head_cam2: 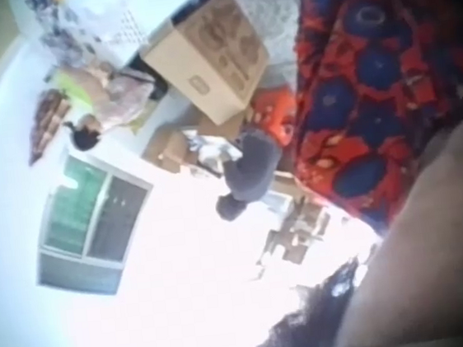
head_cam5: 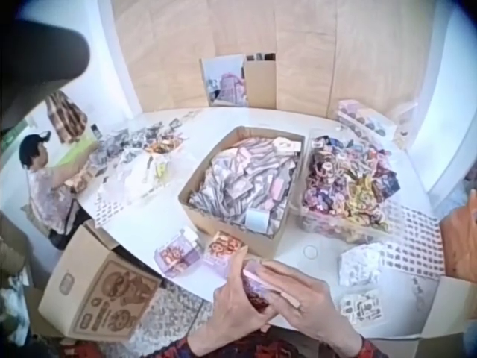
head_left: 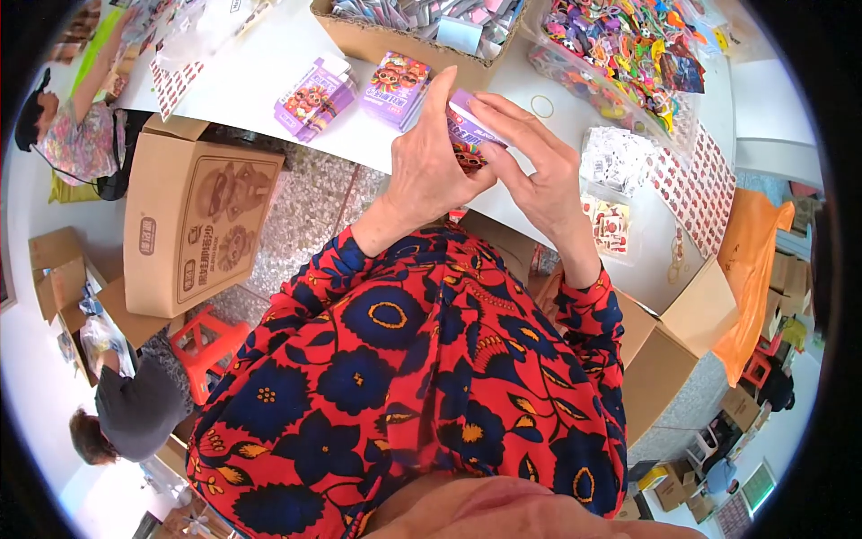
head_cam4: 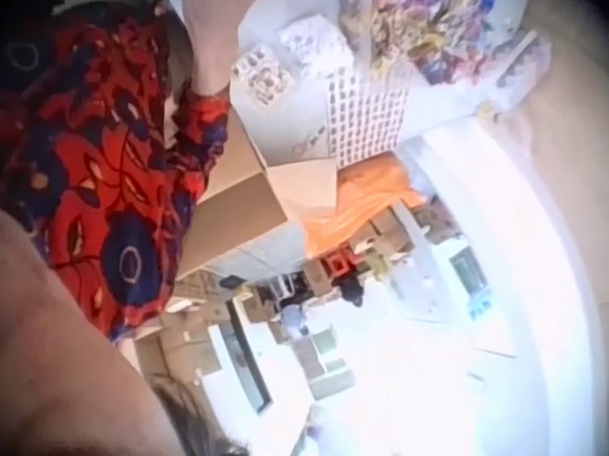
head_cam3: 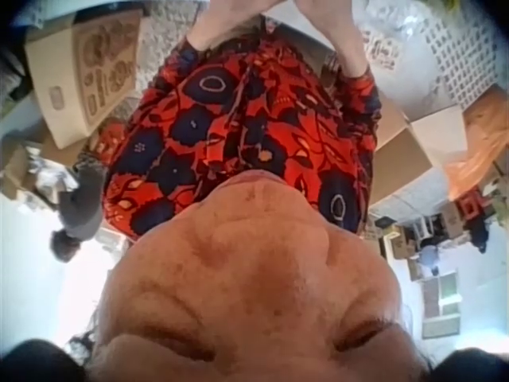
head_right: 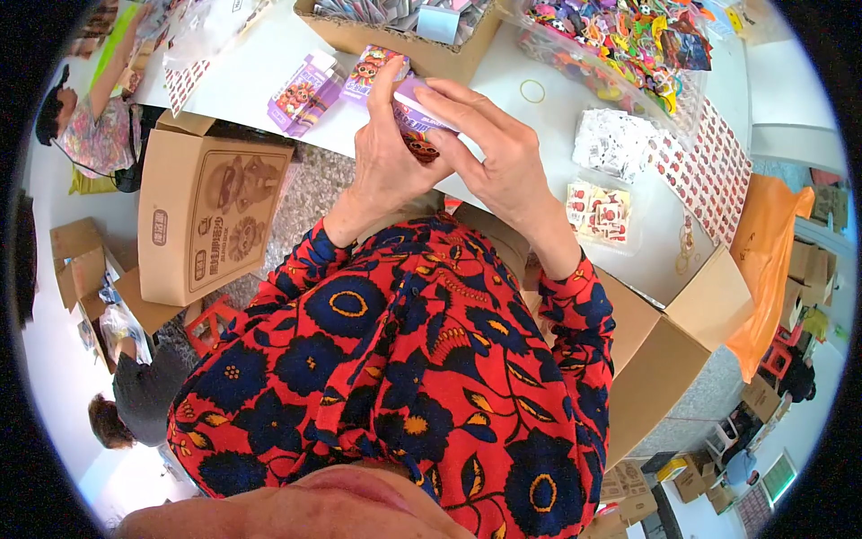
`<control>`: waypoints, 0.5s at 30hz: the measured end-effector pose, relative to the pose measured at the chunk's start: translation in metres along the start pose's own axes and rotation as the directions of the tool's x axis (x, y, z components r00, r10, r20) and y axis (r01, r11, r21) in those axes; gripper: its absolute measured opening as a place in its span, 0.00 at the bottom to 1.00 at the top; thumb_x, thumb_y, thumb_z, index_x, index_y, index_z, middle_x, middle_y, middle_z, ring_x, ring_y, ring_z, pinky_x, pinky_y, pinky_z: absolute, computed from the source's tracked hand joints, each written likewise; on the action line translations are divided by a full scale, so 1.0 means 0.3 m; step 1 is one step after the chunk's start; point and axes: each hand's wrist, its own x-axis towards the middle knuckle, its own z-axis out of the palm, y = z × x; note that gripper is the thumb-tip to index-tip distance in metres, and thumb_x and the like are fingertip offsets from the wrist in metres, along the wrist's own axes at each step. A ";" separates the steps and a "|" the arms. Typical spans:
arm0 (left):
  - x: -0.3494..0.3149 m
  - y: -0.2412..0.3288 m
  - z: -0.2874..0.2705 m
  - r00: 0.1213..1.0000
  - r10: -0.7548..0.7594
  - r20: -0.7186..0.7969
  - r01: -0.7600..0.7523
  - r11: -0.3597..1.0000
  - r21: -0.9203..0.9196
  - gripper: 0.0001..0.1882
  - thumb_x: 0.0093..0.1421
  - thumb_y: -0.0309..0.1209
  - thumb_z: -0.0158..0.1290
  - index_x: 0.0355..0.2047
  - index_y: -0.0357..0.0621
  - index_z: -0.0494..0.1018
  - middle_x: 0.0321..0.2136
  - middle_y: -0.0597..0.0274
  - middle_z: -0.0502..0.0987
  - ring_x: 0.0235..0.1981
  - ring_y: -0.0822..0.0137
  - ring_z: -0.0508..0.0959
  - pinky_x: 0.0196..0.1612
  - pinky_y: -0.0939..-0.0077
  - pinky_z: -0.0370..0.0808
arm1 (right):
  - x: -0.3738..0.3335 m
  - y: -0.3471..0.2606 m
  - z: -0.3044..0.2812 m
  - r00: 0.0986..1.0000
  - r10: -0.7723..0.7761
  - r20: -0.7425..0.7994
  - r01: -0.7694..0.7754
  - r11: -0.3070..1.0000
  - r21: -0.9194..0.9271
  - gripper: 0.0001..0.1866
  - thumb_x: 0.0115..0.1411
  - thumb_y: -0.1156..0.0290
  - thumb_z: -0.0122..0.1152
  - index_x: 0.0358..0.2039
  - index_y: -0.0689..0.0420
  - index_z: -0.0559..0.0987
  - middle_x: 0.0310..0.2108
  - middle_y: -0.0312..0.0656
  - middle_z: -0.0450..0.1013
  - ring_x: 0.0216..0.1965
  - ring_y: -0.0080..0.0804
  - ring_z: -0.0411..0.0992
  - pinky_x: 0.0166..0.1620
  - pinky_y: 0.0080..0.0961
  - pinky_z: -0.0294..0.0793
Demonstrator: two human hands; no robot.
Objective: Packing small toy or product boxes into larger shipping cartons.
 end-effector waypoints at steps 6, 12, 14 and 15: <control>-0.016 0.011 0.003 0.997 0.032 0.070 -0.037 0.997 0.067 0.46 0.41 0.30 0.63 0.58 0.32 0.50 0.47 0.42 0.68 0.35 0.49 0.78 0.35 0.64 0.77 | 0.005 0.002 -0.061 0.972 0.217 0.092 -0.232 0.946 0.224 0.15 0.60 0.75 0.55 0.48 0.61 0.76 0.44 0.41 0.75 0.44 0.23 0.72 0.46 0.19 0.71; -0.018 0.017 0.007 0.996 0.026 0.085 -0.032 0.997 0.075 0.46 0.41 0.30 0.63 0.58 0.32 0.51 0.47 0.42 0.68 0.37 0.48 0.78 0.37 0.62 0.77 | 0.018 -0.017 -0.076 0.950 0.301 0.085 -0.311 0.937 0.157 0.13 0.59 0.76 0.56 0.46 0.61 0.77 0.38 0.37 0.77 0.38 0.19 0.73 0.42 0.16 0.72; -0.017 0.030 -0.001 0.993 0.001 0.116 -0.009 0.998 0.065 0.46 0.41 0.30 0.63 0.58 0.32 0.50 0.47 0.42 0.68 0.37 0.48 0.78 0.37 0.62 0.77 | 0.017 -0.016 -0.076 0.948 0.310 0.073 -0.317 0.943 0.103 0.13 0.59 0.77 0.56 0.45 0.61 0.78 0.37 0.37 0.77 0.37 0.18 0.73 0.41 0.15 0.72; -0.017 0.036 -0.005 0.990 -0.024 0.142 0.016 0.998 0.059 0.46 0.41 0.30 0.63 0.58 0.32 0.50 0.47 0.42 0.68 0.37 0.47 0.77 0.37 0.62 0.77 | 0.016 -0.012 -0.074 0.943 0.329 0.054 -0.333 0.940 0.081 0.12 0.59 0.77 0.57 0.44 0.61 0.78 0.36 0.36 0.77 0.36 0.18 0.73 0.41 0.16 0.73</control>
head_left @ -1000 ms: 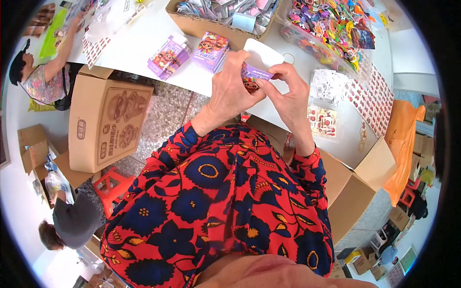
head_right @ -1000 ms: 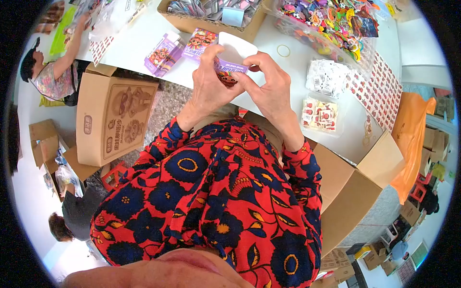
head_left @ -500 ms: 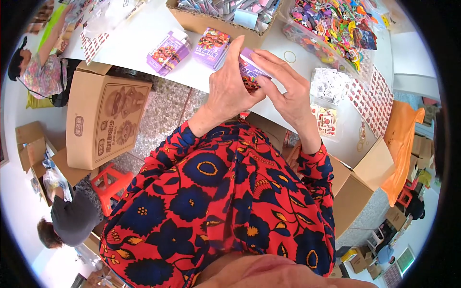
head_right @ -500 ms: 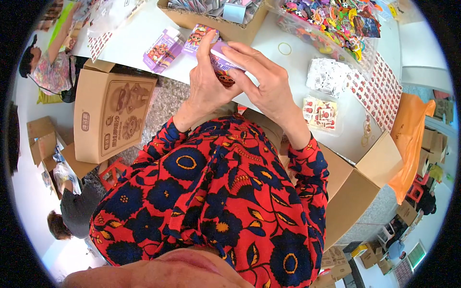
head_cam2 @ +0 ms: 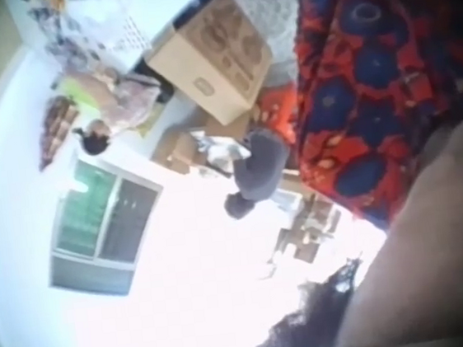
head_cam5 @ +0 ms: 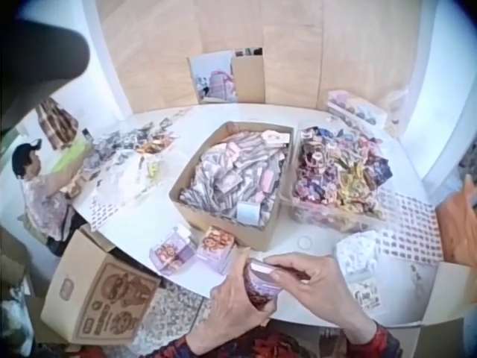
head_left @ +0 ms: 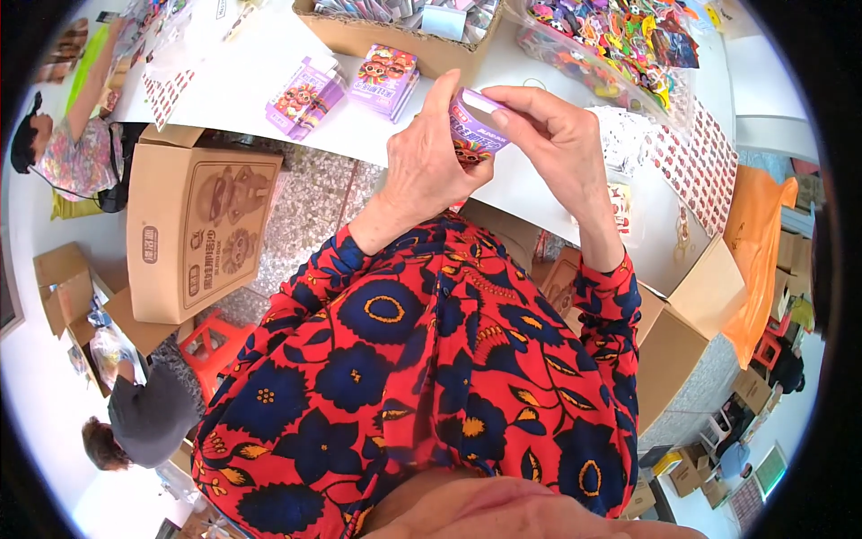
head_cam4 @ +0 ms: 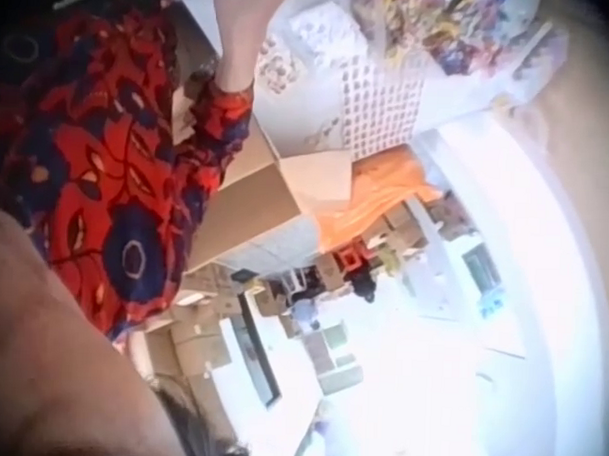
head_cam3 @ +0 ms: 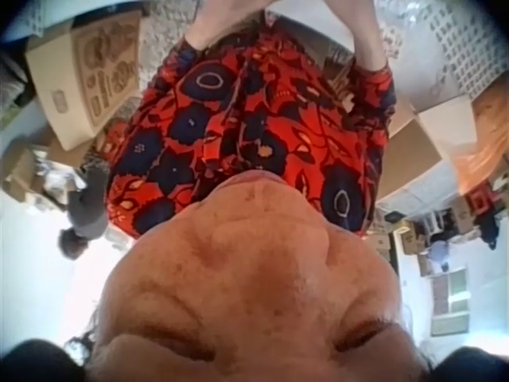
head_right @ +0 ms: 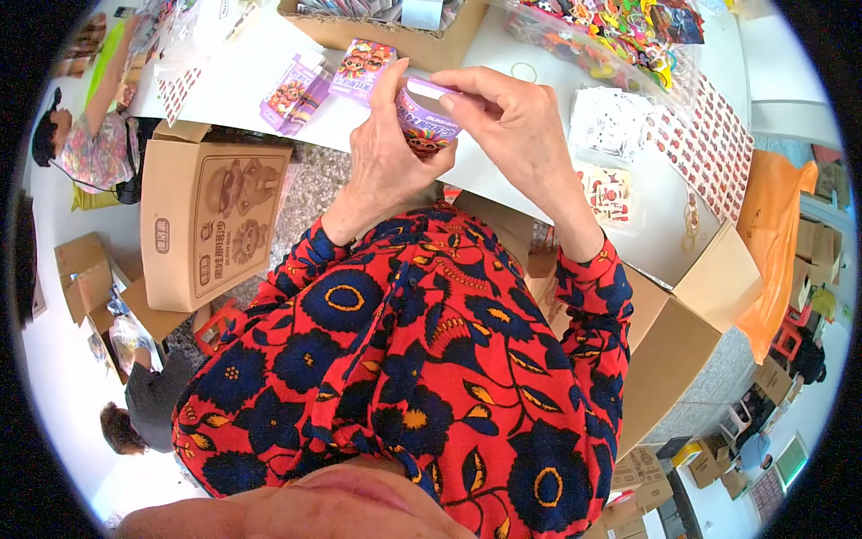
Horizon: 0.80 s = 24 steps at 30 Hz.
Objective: Packing small toy or product boxes into larger shipping cartons.
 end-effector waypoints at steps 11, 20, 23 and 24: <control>0.003 -0.010 0.016 1.000 0.006 0.005 -0.006 1.000 0.018 0.45 0.39 0.29 0.61 0.57 0.29 0.53 0.44 0.45 0.69 0.33 0.53 0.78 0.30 0.65 0.77 | -0.017 0.021 0.018 0.969 -0.246 0.007 0.243 0.951 -0.194 0.12 0.58 0.79 0.55 0.43 0.60 0.78 0.43 0.45 0.76 0.42 0.29 0.75 0.45 0.22 0.74; -0.015 -0.030 0.019 0.999 -0.048 -0.012 0.047 0.998 -0.039 0.39 0.42 0.31 0.61 0.55 0.40 0.57 0.39 0.50 0.69 0.30 0.52 0.77 0.28 0.62 0.76 | -0.053 0.063 0.068 0.956 -0.293 -0.020 0.286 0.944 -0.164 0.20 0.61 0.76 0.50 0.55 0.60 0.68 0.49 0.45 0.72 0.49 0.33 0.71 0.50 0.25 0.71; -0.010 -0.036 0.016 0.997 -0.083 0.003 0.083 0.995 -0.053 0.37 0.42 0.31 0.61 0.53 0.40 0.58 0.38 0.51 0.69 0.30 0.52 0.77 0.27 0.62 0.77 | -0.070 0.068 0.057 0.994 0.078 -0.075 -0.069 0.991 0.110 0.17 0.61 0.77 0.51 0.52 0.61 0.71 0.45 0.40 0.74 0.44 0.24 0.73 0.47 0.19 0.72; -0.009 -0.034 0.018 0.997 -0.082 0.004 0.082 0.995 -0.059 0.37 0.42 0.31 0.61 0.53 0.40 0.58 0.37 0.51 0.69 0.30 0.52 0.77 0.27 0.62 0.77 | -0.076 0.087 0.061 0.993 0.042 -0.112 -0.028 0.992 0.124 0.15 0.61 0.78 0.53 0.50 0.61 0.73 0.43 0.38 0.75 0.41 0.20 0.72 0.44 0.16 0.72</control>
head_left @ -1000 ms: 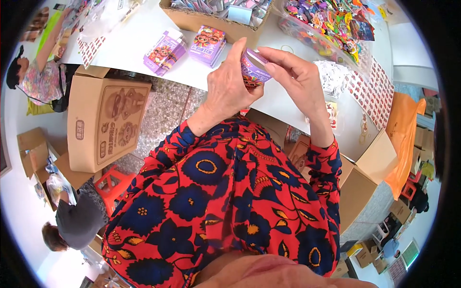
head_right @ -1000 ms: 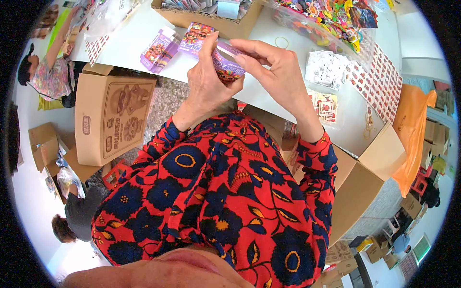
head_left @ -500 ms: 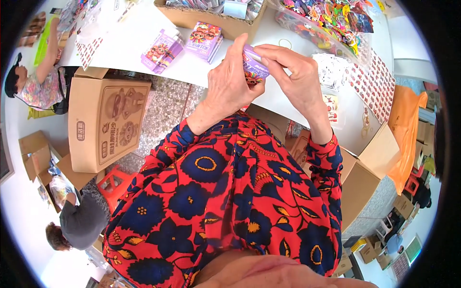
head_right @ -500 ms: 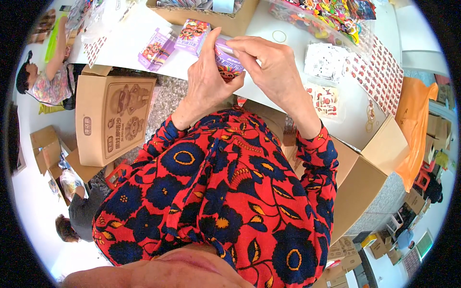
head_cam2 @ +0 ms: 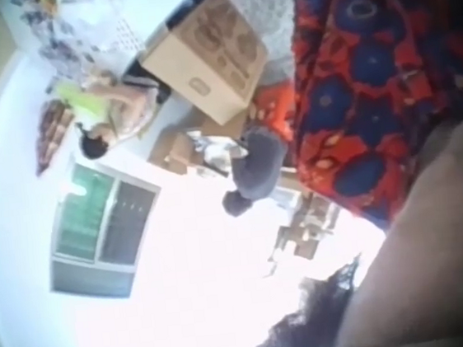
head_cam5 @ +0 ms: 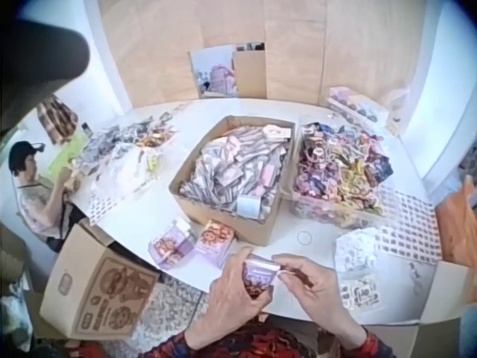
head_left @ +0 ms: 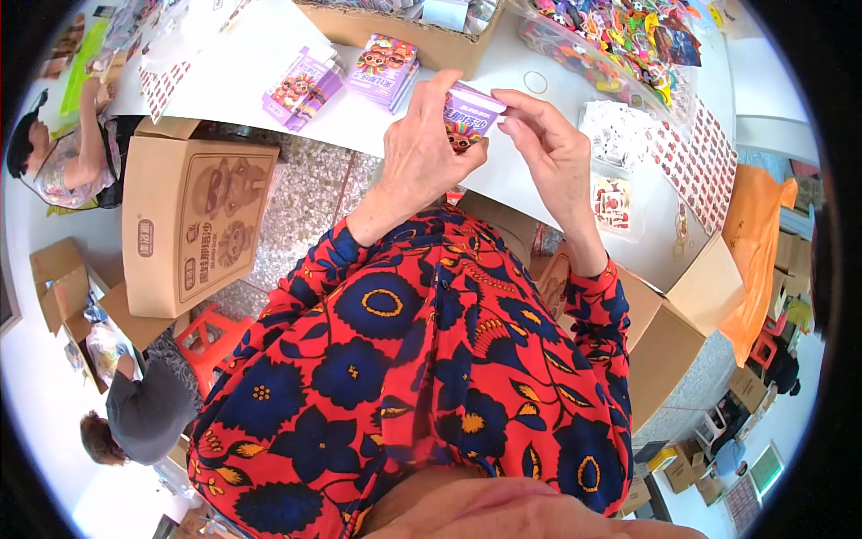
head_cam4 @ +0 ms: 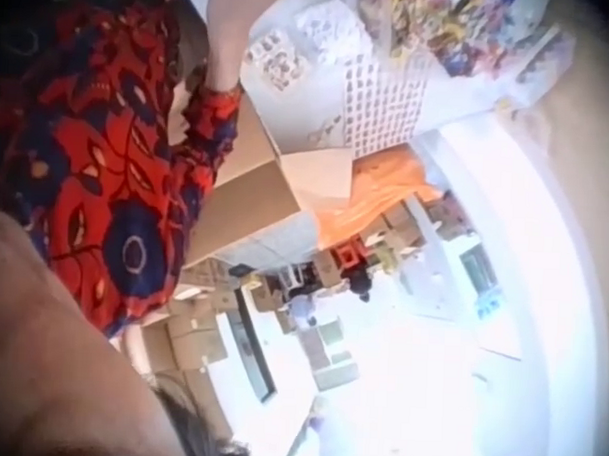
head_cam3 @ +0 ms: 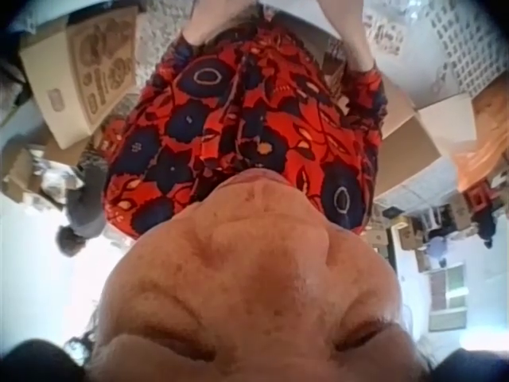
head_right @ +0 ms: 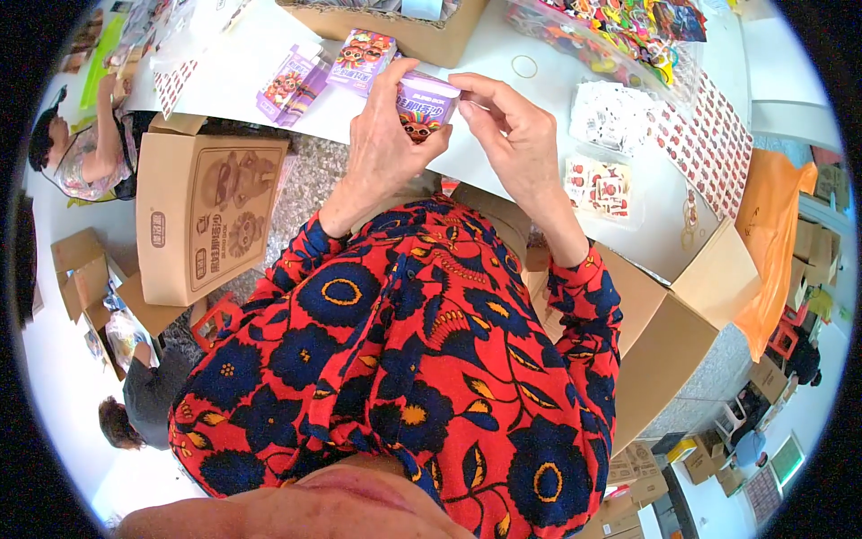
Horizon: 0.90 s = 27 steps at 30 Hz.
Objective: Packing small toy or product boxes into larger shipping cartons.
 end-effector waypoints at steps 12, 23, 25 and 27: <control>-0.015 0.018 0.014 0.999 -0.006 0.031 0.005 0.999 0.052 0.43 0.42 0.35 0.64 0.56 0.38 0.55 0.38 0.48 0.67 0.25 0.51 0.77 0.24 0.62 0.76 | 0.008 0.005 0.002 0.981 -0.166 -0.100 0.149 0.975 -0.164 0.10 0.56 0.81 0.58 0.39 0.62 0.80 0.40 0.41 0.76 0.40 0.22 0.74 0.41 0.19 0.74; -0.059 0.009 0.036 0.988 -0.129 0.090 0.131 0.991 -0.013 0.43 0.44 0.37 0.66 0.55 0.35 0.54 0.43 0.45 0.66 0.37 0.49 0.75 0.33 0.61 0.76 | -0.037 0.093 0.039 0.967 -0.234 -0.104 0.213 0.960 -0.183 0.14 0.57 0.81 0.56 0.45 0.61 0.77 0.44 0.42 0.74 0.42 0.23 0.72 0.44 0.20 0.73; -0.068 0.012 0.037 0.987 -0.133 0.096 0.136 0.990 -0.028 0.42 0.45 0.37 0.65 0.55 0.36 0.55 0.44 0.45 0.65 0.38 0.50 0.75 0.34 0.61 0.76 | -0.060 0.114 0.046 0.995 0.098 0.007 -0.096 0.951 0.295 0.17 0.60 0.80 0.55 0.50 0.60 0.73 0.43 0.41 0.74 0.43 0.23 0.71 0.46 0.21 0.71; -0.079 0.020 0.020 0.933 -0.274 0.233 0.324 0.921 -0.217 0.34 0.48 0.35 0.63 0.52 0.38 0.60 0.43 0.48 0.68 0.37 0.53 0.76 0.35 0.63 0.76 | -0.071 0.141 0.031 0.994 0.104 0.017 -0.105 0.950 0.296 0.17 0.60 0.79 0.54 0.51 0.61 0.72 0.42 0.40 0.74 0.43 0.22 0.71 0.47 0.20 0.71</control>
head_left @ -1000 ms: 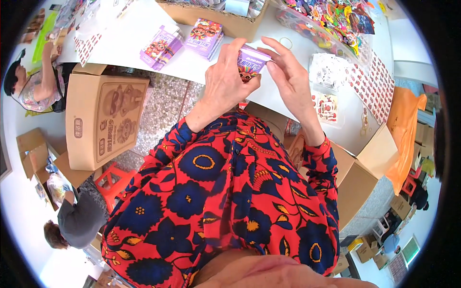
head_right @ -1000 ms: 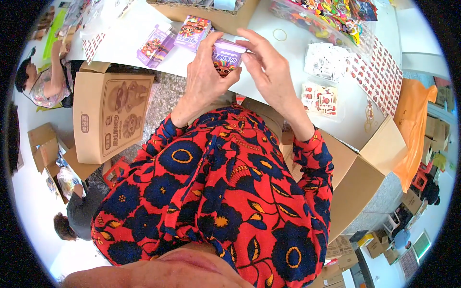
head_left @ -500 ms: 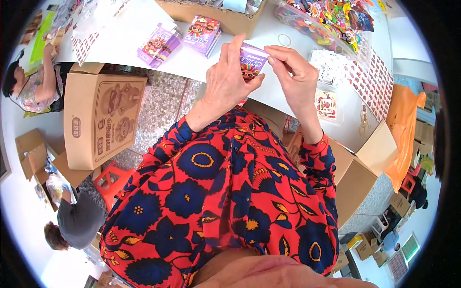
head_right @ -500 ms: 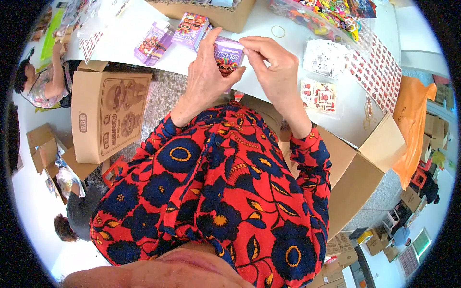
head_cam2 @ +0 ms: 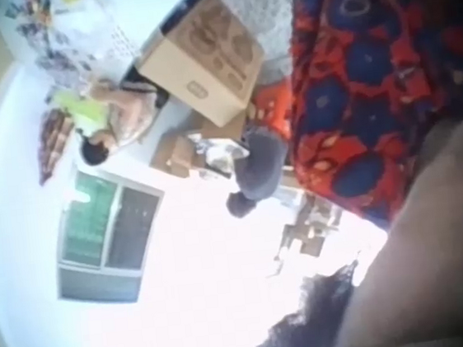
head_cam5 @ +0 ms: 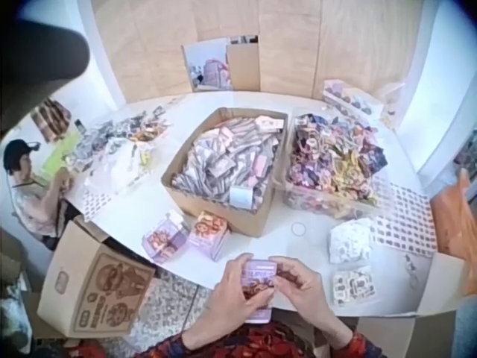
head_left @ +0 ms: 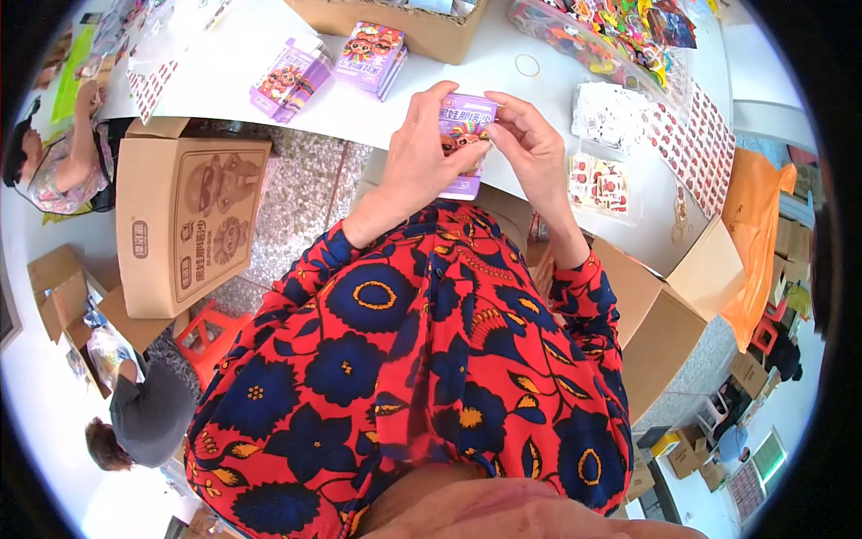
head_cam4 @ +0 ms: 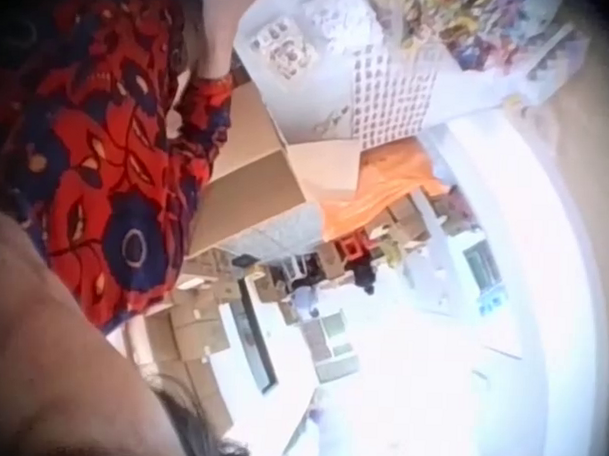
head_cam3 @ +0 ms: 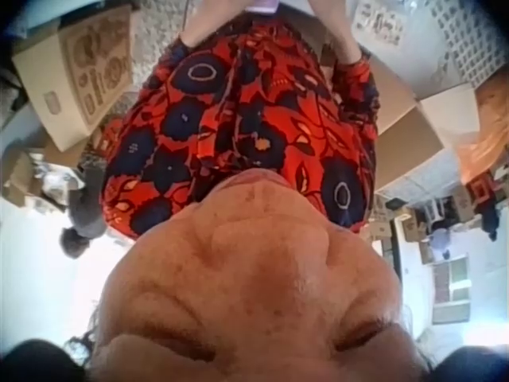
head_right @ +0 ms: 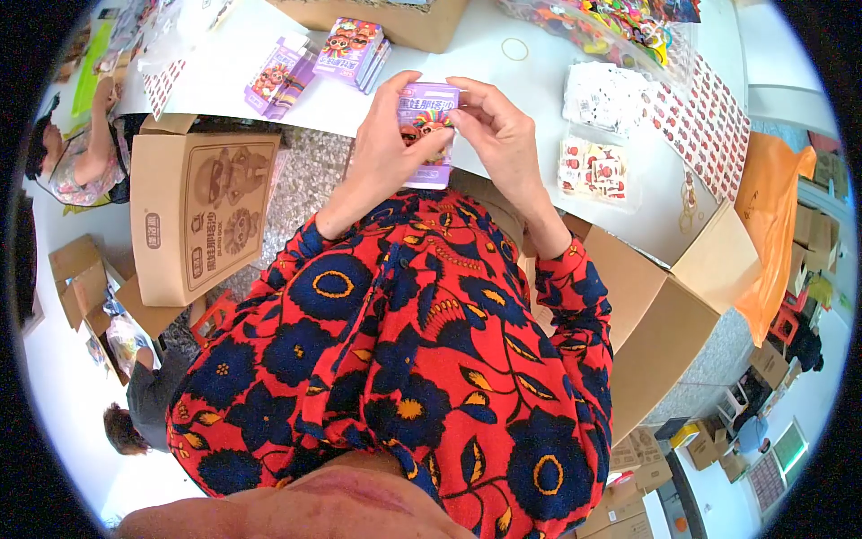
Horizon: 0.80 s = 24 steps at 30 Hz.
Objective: Packing small toy or product boxes into larger shipping cartons.
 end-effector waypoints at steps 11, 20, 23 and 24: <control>-0.008 -0.082 -0.005 0.999 0.022 0.042 -0.007 0.943 -0.333 0.11 0.56 0.24 0.55 0.40 0.36 0.70 0.33 0.58 0.75 0.31 0.69 0.77 0.32 0.77 0.75 | -0.034 0.010 -0.026 0.995 0.060 0.080 -0.068 0.993 0.095 0.17 0.60 0.79 0.53 0.51 0.63 0.71 0.43 0.40 0.73 0.44 0.22 0.71 0.48 0.19 0.69; 0.026 -0.100 -0.016 0.986 -0.149 0.074 0.166 0.840 -0.517 0.09 0.60 0.26 0.53 0.38 0.34 0.70 0.31 0.62 0.75 0.30 0.78 0.74 0.32 0.83 0.74 | -0.068 -0.002 -0.026 0.858 -0.437 0.270 0.503 0.604 -0.619 0.30 0.44 0.86 0.59 0.51 0.55 0.73 0.57 0.47 0.63 0.57 0.44 0.63 0.56 0.34 0.66; 0.009 -0.109 0.015 0.946 -0.247 0.211 0.325 0.724 -0.609 0.11 0.63 0.31 0.50 0.40 0.35 0.71 0.31 0.66 0.75 0.32 0.78 0.71 0.37 0.82 0.71 | -0.066 -0.013 -0.042 0.814 -0.464 0.349 0.574 0.546 -0.610 0.28 0.39 0.85 0.62 0.46 0.54 0.77 0.49 0.47 0.70 0.53 0.45 0.67 0.54 0.35 0.68; 0.010 -0.096 0.007 0.949 -0.234 0.211 0.315 0.727 -0.611 0.11 0.63 0.31 0.50 0.40 0.35 0.71 0.31 0.66 0.75 0.32 0.78 0.71 0.37 0.82 0.71 | -0.059 -0.017 -0.053 0.817 -0.449 0.363 0.573 0.560 -0.598 0.27 0.39 0.83 0.63 0.45 0.54 0.78 0.46 0.46 0.72 0.51 0.45 0.68 0.53 0.35 0.68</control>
